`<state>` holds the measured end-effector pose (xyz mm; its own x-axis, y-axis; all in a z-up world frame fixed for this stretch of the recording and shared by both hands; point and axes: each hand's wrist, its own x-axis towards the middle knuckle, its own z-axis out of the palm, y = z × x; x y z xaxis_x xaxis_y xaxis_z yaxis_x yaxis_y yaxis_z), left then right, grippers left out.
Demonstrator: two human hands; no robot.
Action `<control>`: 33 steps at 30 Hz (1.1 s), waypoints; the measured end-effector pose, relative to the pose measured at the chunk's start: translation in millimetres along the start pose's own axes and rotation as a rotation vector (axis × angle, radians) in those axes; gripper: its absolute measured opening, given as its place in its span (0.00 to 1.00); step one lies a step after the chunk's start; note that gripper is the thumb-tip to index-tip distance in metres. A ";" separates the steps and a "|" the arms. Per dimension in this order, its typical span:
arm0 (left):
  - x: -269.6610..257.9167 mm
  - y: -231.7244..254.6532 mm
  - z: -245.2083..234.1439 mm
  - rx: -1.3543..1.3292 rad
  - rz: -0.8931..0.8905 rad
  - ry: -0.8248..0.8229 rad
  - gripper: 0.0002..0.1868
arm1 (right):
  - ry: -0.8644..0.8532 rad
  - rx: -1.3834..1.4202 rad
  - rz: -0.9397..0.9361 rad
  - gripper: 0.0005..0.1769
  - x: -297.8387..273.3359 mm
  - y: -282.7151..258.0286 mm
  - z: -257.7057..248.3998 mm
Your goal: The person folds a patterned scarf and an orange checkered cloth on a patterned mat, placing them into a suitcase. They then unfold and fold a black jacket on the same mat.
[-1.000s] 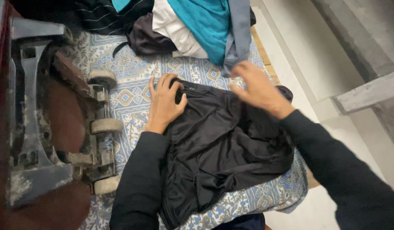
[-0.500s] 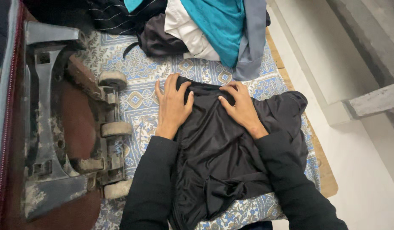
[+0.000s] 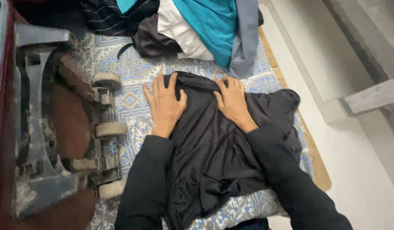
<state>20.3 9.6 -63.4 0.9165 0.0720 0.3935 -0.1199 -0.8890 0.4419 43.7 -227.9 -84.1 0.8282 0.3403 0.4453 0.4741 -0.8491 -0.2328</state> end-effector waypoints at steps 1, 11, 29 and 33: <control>1.1 0.4 0.0 0.003 0.013 0.017 0.31 | 0.004 0.031 -0.003 0.28 -0.5 2.0 0.4; 15.5 -32.4 31.8 -0.387 -0.010 0.125 0.40 | -0.165 -0.083 -0.031 0.29 5.9 35.1 -40.5; 64.8 -80.7 16.8 -0.217 0.023 0.157 0.25 | 0.129 -0.078 -0.014 0.15 65.8 53.5 22.0; 74.2 -88.7 18.8 -0.238 -0.014 0.168 0.26 | 0.143 -0.093 -0.052 0.16 67.1 62.0 23.1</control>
<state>106.2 85.3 -88.5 0.8450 0.1746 0.5054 -0.2125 -0.7578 0.6170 135.6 -248.3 -88.6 0.7488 0.3296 0.5751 0.4800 -0.8679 -0.1277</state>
